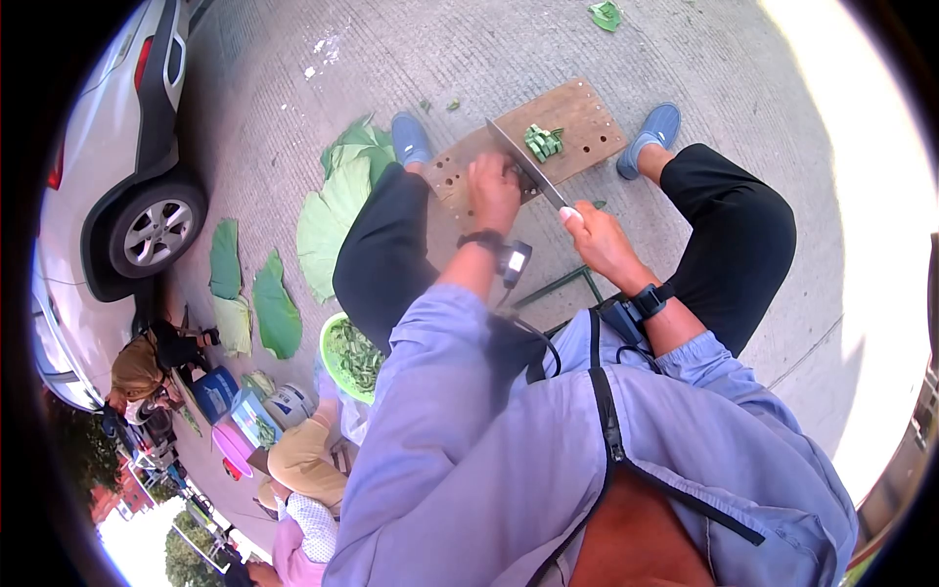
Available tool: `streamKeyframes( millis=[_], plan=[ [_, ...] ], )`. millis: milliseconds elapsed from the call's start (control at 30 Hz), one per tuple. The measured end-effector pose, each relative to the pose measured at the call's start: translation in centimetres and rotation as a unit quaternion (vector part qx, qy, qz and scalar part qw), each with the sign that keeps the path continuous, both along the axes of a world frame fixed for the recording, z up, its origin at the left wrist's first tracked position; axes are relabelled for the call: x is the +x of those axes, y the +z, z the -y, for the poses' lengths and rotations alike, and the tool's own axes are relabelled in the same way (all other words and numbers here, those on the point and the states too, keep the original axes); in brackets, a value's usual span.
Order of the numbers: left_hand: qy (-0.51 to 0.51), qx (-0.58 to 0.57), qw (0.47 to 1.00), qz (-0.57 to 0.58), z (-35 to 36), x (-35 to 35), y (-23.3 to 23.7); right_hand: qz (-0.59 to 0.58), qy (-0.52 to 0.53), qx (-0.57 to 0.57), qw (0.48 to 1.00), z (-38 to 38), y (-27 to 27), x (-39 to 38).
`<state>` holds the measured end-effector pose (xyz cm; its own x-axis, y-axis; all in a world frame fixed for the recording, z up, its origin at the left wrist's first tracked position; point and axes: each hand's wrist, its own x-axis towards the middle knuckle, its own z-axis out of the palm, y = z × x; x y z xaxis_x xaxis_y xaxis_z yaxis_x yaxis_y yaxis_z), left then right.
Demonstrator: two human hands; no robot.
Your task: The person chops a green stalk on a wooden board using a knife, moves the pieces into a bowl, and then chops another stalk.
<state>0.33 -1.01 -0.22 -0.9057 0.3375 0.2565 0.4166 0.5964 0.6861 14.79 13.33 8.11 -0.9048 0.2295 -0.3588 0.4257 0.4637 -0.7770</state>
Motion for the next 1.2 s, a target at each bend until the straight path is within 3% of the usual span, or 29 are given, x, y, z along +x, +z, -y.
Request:
streamKeyframes(
  millis=[1200],
  plan=[
    [0.000, -0.018, 1.000, 0.018, 0.0, -0.2, -0.3, -0.012, -0.032, 0.007, 0.999, -0.7, -0.6, 1.1]
  ],
)
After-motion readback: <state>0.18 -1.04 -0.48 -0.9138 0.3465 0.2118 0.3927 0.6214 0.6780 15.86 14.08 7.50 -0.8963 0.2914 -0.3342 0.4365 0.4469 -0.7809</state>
